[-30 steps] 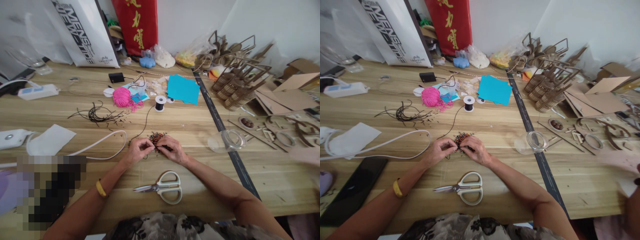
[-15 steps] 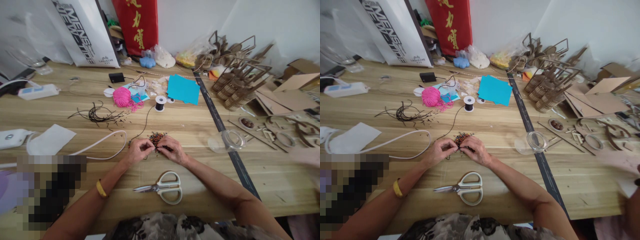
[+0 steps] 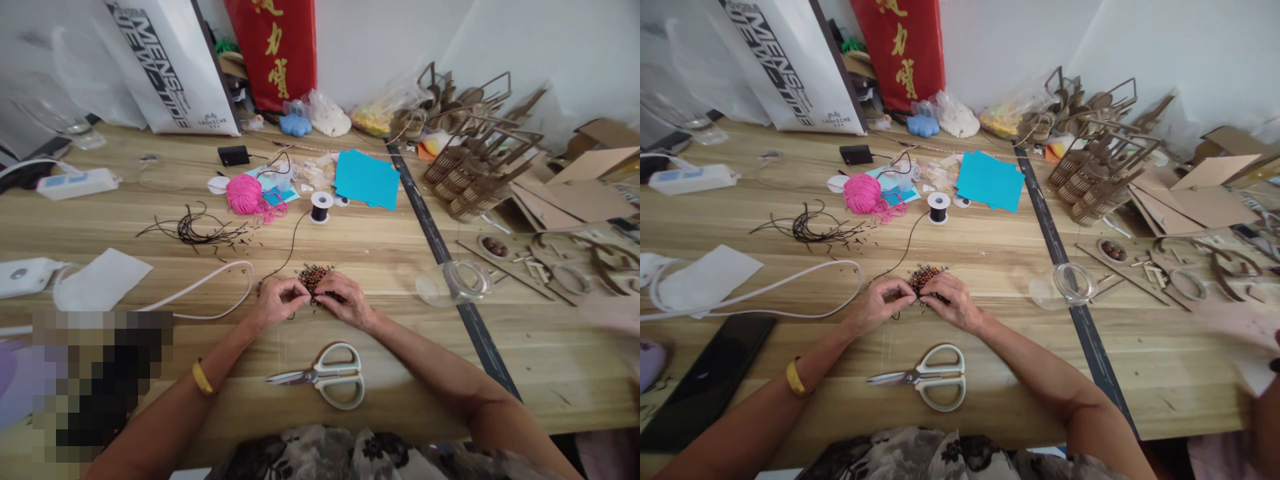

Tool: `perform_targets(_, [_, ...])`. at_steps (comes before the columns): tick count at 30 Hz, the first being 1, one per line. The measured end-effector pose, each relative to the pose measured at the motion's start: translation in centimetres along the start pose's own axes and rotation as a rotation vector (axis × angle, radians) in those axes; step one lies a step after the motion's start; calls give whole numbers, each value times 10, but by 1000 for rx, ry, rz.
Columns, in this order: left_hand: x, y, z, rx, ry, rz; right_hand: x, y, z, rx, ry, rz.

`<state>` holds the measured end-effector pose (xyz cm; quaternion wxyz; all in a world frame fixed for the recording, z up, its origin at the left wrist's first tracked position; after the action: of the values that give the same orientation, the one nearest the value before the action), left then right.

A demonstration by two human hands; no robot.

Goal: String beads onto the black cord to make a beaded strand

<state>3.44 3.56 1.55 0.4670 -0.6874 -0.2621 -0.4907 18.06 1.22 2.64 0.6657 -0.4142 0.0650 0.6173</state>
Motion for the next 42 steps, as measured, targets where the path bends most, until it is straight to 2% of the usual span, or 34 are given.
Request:
perform_targets(23, [-2,4,1,-32,11,-59,-1,5,-1,-54,-23,22])
perform_targets(32, [-4,5,1,-41,18,-30,-4,3,2,-53,-9,28])
perform_targets(42, [7,-1,1,-20,69,70,-1,0,1,-24,0,19])
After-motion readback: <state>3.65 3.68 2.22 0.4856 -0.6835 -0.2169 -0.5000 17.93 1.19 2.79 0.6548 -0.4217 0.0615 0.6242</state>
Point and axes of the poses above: each hand's wrist, its own z-axis towards the middle knuckle, its own y-axis out of the palm, x = y × z, the point moved 6 cm from there along z, towards the middle knuckle, and after that the axes turned 6 degrees about -y, right-handed, at the moved point
